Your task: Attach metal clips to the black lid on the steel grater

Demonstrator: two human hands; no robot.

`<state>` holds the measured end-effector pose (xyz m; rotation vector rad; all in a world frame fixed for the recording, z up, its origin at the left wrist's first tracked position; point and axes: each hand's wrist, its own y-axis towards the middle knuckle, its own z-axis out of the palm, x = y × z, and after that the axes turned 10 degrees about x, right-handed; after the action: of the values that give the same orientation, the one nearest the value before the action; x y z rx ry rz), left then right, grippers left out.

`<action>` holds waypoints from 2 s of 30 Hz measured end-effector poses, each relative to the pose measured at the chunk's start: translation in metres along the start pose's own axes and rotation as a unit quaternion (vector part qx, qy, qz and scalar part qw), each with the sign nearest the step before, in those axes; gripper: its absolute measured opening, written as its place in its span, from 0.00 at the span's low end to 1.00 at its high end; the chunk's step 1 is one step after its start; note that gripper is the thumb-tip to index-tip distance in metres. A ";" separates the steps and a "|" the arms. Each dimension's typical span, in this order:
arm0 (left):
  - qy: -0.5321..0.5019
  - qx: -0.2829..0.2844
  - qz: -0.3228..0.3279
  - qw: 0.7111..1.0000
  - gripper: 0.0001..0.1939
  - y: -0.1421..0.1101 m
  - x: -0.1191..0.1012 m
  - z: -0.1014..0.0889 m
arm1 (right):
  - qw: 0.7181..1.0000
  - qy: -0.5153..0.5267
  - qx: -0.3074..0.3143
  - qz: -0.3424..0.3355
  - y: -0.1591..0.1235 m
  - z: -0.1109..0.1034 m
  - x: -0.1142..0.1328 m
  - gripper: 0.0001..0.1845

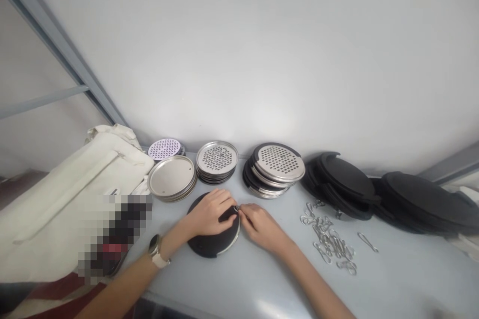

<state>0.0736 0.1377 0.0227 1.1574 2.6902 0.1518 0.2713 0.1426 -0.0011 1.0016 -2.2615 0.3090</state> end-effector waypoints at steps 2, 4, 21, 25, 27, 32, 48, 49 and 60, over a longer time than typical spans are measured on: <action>-0.004 0.001 0.001 1.000 0.04 0.000 0.000 0.000 | 1.000 -0.002 -0.001 0.002 0.000 0.001 -0.001 0.17; -0.008 0.001 0.003 1.000 0.05 0.000 0.000 0.001 | 1.000 -0.004 -0.001 0.004 0.000 0.001 -0.002 0.17; -0.012 -0.006 0.014 1.000 0.05 -0.002 0.000 0.003 | 1.000 -0.010 -0.018 0.015 0.003 0.008 -0.004 0.17; -0.021 -0.006 0.011 1.000 0.05 -0.001 0.000 0.002 | 1.000 -0.004 -0.028 0.008 0.004 0.009 -0.003 0.18; -0.027 -0.005 0.011 1.000 0.05 -0.001 0.000 0.002 | 1.000 0.001 -0.029 0.009 0.005 0.009 -0.004 0.18; -0.038 0.004 0.001 0.999 0.04 0.000 0.001 0.001 | 0.999 0.009 -0.027 0.021 0.003 0.009 -0.005 0.17; 0.015 0.010 0.027 0.999 0.06 0.000 0.001 0.002 | 0.999 0.013 -0.015 0.043 0.002 0.009 -0.003 0.13; 0.013 0.010 0.028 0.999 0.06 0.000 0.001 0.002 | 0.999 0.011 -0.017 0.043 0.002 0.009 -0.003 0.13; 0.008 0.010 0.022 1.000 0.07 0.000 0.000 0.004 | 0.999 -0.002 -0.015 0.033 0.003 0.010 -0.003 0.15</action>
<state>0.0744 0.1374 0.0192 1.2278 2.6871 0.1435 0.2665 0.1420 -0.0104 0.9137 -2.2998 0.2999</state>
